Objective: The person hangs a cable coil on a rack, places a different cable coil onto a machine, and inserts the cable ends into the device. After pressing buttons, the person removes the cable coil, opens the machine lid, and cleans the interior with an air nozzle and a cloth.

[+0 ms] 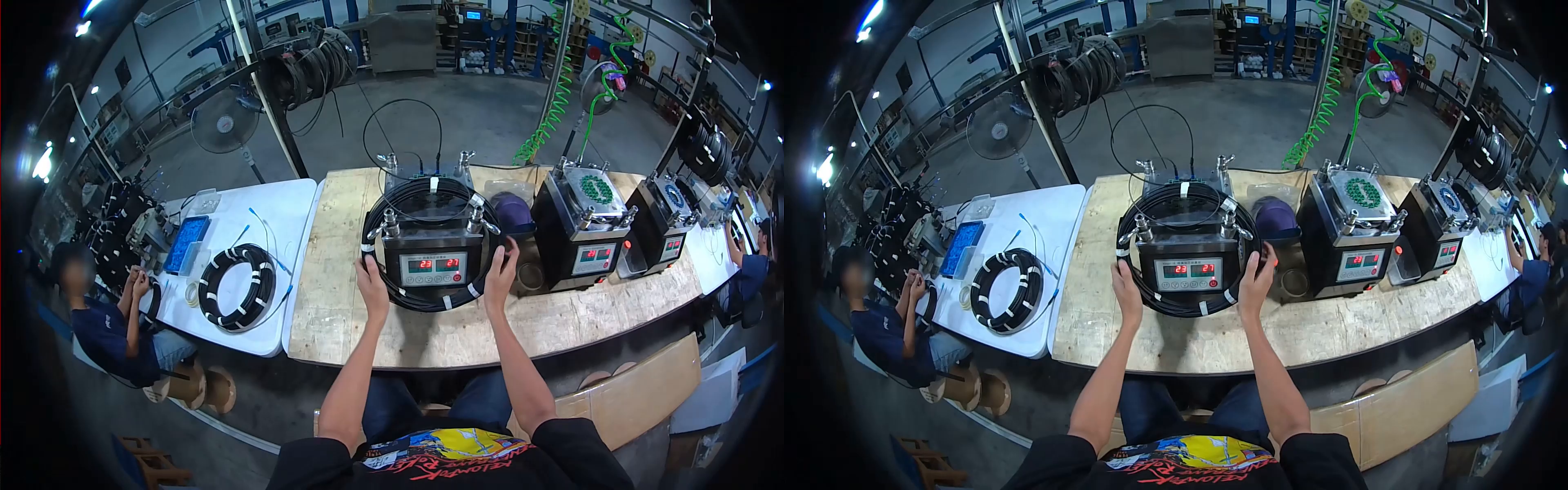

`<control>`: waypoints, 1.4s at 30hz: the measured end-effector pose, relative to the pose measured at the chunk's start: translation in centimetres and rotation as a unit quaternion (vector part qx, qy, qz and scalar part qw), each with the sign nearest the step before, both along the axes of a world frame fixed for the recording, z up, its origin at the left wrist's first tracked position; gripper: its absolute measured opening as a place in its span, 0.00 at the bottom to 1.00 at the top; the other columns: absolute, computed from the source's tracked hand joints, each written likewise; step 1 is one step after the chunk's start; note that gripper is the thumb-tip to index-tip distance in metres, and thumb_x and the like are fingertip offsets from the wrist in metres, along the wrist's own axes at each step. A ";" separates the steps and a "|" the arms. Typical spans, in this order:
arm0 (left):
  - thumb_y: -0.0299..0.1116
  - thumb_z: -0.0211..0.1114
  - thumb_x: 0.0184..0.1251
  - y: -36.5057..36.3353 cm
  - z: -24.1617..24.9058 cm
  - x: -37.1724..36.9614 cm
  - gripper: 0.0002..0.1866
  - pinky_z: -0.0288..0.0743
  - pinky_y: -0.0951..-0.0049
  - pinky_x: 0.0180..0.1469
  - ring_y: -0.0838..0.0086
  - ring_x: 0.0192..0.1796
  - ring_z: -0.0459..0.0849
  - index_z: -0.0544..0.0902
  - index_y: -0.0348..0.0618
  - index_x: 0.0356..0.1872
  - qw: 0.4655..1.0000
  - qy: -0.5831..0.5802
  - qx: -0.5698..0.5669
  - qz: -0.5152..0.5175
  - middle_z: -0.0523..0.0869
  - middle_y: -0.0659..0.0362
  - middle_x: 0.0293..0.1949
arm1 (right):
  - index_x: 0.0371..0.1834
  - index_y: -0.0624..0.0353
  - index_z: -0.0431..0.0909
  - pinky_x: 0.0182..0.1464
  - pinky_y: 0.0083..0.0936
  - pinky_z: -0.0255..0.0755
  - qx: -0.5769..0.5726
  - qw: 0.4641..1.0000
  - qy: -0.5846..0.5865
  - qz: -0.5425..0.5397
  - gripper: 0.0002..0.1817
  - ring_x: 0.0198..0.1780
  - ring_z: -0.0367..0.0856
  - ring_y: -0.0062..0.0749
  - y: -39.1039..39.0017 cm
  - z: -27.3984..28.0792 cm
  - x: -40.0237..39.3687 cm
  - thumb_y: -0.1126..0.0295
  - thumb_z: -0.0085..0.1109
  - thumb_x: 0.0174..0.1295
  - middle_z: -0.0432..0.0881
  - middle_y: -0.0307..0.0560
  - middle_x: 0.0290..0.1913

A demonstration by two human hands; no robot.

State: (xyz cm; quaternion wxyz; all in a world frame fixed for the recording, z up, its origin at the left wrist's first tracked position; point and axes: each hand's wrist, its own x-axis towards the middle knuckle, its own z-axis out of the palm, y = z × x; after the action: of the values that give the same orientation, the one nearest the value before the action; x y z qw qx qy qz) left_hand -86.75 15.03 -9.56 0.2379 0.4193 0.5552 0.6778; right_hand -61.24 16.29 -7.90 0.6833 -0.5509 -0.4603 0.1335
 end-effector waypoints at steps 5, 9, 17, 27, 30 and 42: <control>0.53 0.44 0.88 3.8 4.8 -1.9 0.26 0.71 0.76 0.26 0.81 0.23 0.74 0.75 0.41 0.37 0.993 -0.046 0.031 -0.104 0.77 0.63 0.25 | 0.71 0.61 0.71 0.41 0.32 0.70 -0.032 0.999 0.006 0.027 0.24 0.34 0.73 0.31 2.4 3.6 1.7 0.55 0.48 0.83 0.78 0.47 0.32; 0.59 0.45 0.86 4.6 8.5 -2.0 0.31 0.68 0.74 0.21 0.78 0.17 0.73 0.74 0.42 0.32 0.987 -0.047 -0.041 -0.145 0.74 0.62 0.18 | 0.53 0.69 0.79 0.37 0.36 0.69 -0.035 0.999 -0.030 0.029 0.29 0.28 0.69 0.35 4.6 4.2 1.8 0.49 0.42 0.84 0.72 0.55 0.25; 0.60 0.47 0.85 8.4 3.8 -3.1 0.32 0.58 0.75 0.15 0.82 0.13 0.66 0.73 0.42 0.26 0.996 0.073 0.019 -0.052 0.67 0.67 0.14 | 0.31 0.74 0.73 0.35 0.47 0.65 -0.111 0.993 -0.040 0.017 0.38 0.24 0.65 0.48 5.3 4.5 1.2 0.45 0.35 0.84 0.69 0.60 0.20; 0.62 0.41 0.86 6.3 7.9 -4.3 0.32 0.70 0.75 0.19 0.78 0.17 0.75 0.78 0.41 0.39 0.963 -0.017 -0.092 -0.252 0.76 0.63 0.21 | 0.38 0.74 0.75 0.43 0.46 0.71 -0.153 0.978 -0.109 0.086 0.37 0.32 0.76 0.60 6.0 4.8 3.7 0.45 0.35 0.84 0.79 0.65 0.30; 0.62 0.41 0.86 6.5 9.9 -4.0 0.34 0.71 0.76 0.20 0.80 0.19 0.76 0.81 0.37 0.51 0.962 -0.014 -0.065 -0.263 0.77 0.63 0.25 | 0.45 0.73 0.77 0.47 0.43 0.74 -0.020 0.985 -0.085 0.150 0.35 0.37 0.80 0.56 8.0 4.1 4.0 0.44 0.37 0.83 0.83 0.62 0.36; 0.62 0.46 0.84 8.4 12.0 -3.5 0.31 0.62 0.75 0.16 0.84 0.18 0.69 0.82 0.41 0.51 0.968 -0.018 -0.087 -0.235 0.68 0.68 0.21 | 0.55 0.75 0.80 0.57 0.29 0.70 -0.125 0.960 0.035 0.247 0.37 0.46 0.77 0.31 9.1 4.8 4.0 0.44 0.38 0.84 0.83 0.48 0.42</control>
State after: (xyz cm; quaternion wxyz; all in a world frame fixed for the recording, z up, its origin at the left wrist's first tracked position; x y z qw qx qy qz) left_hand -90.21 23.46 2.42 0.4363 0.5033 0.4936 0.5592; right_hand -57.29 25.42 -3.06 0.5706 -0.4958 -0.5373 0.3741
